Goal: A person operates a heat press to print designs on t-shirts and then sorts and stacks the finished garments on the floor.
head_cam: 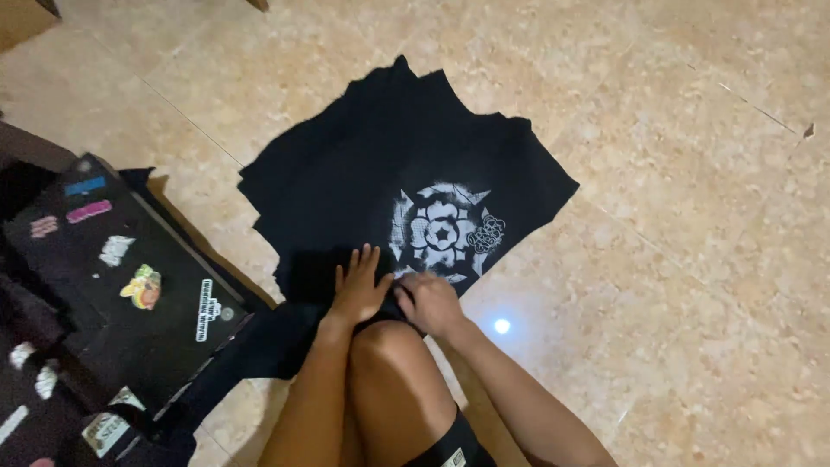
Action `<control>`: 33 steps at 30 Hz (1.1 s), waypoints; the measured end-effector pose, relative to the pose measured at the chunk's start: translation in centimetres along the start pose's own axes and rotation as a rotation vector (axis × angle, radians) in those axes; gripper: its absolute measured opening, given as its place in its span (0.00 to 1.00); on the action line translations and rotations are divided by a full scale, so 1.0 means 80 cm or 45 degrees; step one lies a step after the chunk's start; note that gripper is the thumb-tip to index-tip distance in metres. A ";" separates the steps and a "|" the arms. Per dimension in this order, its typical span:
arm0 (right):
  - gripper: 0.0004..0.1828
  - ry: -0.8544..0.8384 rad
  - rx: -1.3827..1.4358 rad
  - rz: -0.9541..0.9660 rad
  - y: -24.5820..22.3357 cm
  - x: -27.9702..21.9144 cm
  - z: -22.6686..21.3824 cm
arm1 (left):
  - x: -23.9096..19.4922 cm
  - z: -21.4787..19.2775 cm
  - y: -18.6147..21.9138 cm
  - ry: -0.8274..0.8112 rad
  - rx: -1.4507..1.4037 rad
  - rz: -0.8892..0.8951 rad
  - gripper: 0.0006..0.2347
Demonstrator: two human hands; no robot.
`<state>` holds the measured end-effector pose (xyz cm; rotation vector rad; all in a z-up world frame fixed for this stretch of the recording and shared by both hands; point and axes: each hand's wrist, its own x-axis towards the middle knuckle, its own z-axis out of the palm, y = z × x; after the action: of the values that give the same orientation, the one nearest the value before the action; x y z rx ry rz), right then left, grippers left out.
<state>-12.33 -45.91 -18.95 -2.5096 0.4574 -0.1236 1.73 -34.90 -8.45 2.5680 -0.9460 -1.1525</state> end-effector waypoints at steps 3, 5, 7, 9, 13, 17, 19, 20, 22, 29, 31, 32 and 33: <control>0.22 0.314 -0.183 -0.166 -0.008 0.030 -0.047 | 0.010 0.009 -0.013 -0.104 0.159 -0.004 0.32; 0.27 0.177 -0.272 -0.207 0.004 0.052 -0.036 | 0.011 0.008 -0.014 -0.131 0.157 -0.012 0.32; 0.32 0.039 -0.366 -0.259 0.008 0.068 -0.048 | 0.011 0.006 -0.015 -0.150 0.148 -0.017 0.32; 0.38 -0.376 -0.518 -0.222 0.001 0.080 -0.080 | 0.006 0.004 -0.020 -0.088 0.160 0.064 0.35; 0.44 -0.599 -0.605 -0.016 0.029 0.100 -0.125 | 0.009 0.008 -0.031 -0.097 0.148 0.102 0.39; 0.46 -0.537 -0.608 0.173 0.031 0.107 -0.135 | 0.014 0.011 -0.032 -0.117 0.185 0.066 0.40; 0.45 -0.489 -0.608 0.262 0.025 0.112 -0.142 | 0.017 0.012 -0.032 -0.123 0.189 0.057 0.40; 0.43 -0.482 -0.618 0.339 0.022 0.115 -0.148 | 0.019 0.012 -0.032 -0.131 0.200 0.045 0.40; 0.41 -0.473 -0.626 0.415 0.027 0.119 -0.155 | 0.023 0.009 -0.032 -0.139 0.212 0.032 0.40; 0.36 -0.248 -0.525 0.633 0.038 0.128 -0.141 | 0.045 -0.029 -0.018 -0.183 0.315 -0.037 0.40; 0.36 -0.208 -0.516 0.656 0.033 0.134 -0.132 | 0.057 -0.034 -0.021 -0.133 0.331 -0.033 0.40; 0.36 -0.169 -0.493 0.689 0.030 0.138 -0.128 | 0.065 -0.037 -0.022 -0.034 0.346 -0.029 0.39; 0.36 -0.137 -0.467 0.724 0.025 0.138 -0.122 | 0.070 -0.037 -0.025 0.059 0.360 -0.028 0.38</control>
<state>-4.42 -56.51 -12.11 -2.6000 1.2137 0.3426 7.62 -37.05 -10.63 2.8158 -1.1471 -1.0240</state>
